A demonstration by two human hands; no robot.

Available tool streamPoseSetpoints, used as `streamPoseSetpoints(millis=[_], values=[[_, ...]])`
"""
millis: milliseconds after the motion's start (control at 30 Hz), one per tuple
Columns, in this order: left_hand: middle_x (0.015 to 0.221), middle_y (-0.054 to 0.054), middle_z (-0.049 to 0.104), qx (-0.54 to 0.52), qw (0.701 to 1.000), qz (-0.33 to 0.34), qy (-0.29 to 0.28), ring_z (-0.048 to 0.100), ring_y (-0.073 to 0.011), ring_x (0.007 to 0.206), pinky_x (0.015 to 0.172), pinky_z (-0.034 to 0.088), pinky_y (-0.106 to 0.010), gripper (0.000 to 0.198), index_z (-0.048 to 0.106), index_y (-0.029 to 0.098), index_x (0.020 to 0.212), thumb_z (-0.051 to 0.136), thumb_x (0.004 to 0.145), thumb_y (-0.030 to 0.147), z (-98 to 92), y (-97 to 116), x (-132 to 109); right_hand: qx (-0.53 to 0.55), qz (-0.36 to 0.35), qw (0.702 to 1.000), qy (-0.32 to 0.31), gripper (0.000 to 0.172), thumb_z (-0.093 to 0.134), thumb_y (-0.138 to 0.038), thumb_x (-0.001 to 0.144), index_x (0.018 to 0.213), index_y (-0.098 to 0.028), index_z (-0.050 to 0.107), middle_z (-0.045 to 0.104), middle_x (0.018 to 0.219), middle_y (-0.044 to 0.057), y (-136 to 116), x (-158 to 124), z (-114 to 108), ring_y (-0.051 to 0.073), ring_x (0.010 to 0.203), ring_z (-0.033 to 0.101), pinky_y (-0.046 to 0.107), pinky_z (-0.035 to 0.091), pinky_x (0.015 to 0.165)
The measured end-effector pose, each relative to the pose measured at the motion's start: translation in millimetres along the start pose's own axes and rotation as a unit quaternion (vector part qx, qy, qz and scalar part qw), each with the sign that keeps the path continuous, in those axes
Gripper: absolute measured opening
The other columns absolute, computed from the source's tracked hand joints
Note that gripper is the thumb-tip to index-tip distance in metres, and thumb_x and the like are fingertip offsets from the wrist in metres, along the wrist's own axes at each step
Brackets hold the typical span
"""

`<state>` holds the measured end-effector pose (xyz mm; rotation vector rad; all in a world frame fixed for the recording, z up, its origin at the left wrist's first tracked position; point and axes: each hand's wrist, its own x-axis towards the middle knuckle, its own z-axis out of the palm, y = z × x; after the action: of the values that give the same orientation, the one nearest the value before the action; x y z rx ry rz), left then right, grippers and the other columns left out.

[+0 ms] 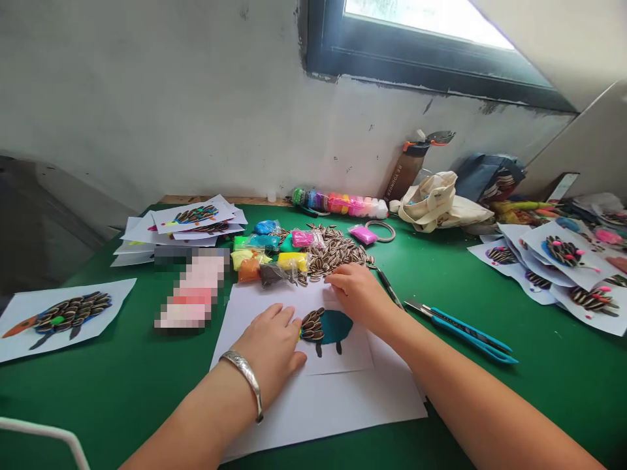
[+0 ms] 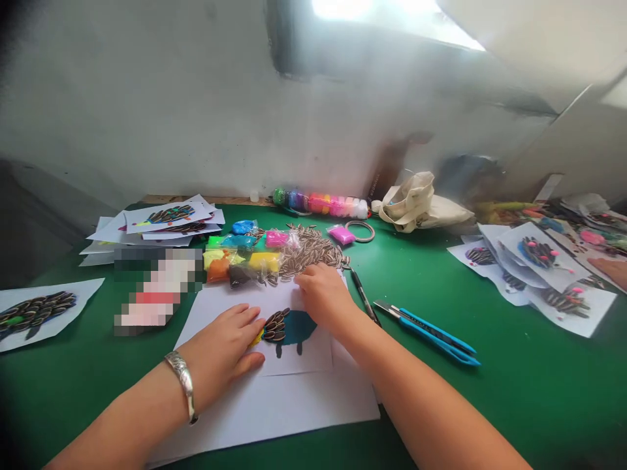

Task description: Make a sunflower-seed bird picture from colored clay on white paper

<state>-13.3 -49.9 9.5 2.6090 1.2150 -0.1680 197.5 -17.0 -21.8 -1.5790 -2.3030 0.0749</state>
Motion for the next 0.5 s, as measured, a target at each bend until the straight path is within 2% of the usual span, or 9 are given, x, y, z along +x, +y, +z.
streamPoseSetpoints(millis=[233, 333, 500], values=[[0.108, -0.016, 0.062, 0.006, 1.0, -0.008, 0.022, 0.052, -0.0316, 0.11, 0.096, 0.042, -0.044, 0.027, 0.066, 0.01, 0.103, 0.055, 0.085, 0.026, 3.3, 1.8, 5.0, -0.079, -0.043, 0.995, -0.042, 0.022, 0.05, -0.014, 0.087, 0.086, -0.019, 0.072, 0.067, 0.085, 0.007, -14.7, 28.5, 5.9, 0.018, 0.084, 0.057, 0.029, 0.037, 0.077], [0.103, -0.015, 0.063, 0.002, 0.999, -0.013, 0.037, 0.054, -0.0302, 0.105, 0.095, 0.043, -0.043, 0.024, 0.067, 0.01, 0.099, 0.056, 0.084, 0.026, 4.3, 1.8, 6.4, -0.091, -0.063, 0.992, -0.065, 0.019, 0.052, -0.017, 0.087, 0.079, -0.018, 0.069, 0.067, 0.084, 0.007, -18.6, 38.2, 9.5, 0.019, 0.083, 0.058, 0.029, 0.037, 0.074], [0.104, -0.014, 0.064, 0.008, 0.999, -0.02, 0.043, 0.053, -0.0303, 0.108, 0.095, 0.042, -0.043, 0.022, 0.067, 0.012, 0.096, 0.056, 0.084, 0.027, 6.0, 1.8, 7.4, -0.107, -0.082, 0.986, -0.096, 0.014, 0.053, -0.015, 0.083, 0.083, -0.017, 0.067, 0.066, 0.083, 0.009, -20.6, 46.1, 9.4, 0.02, 0.078, 0.06, 0.029, 0.038, 0.069]])
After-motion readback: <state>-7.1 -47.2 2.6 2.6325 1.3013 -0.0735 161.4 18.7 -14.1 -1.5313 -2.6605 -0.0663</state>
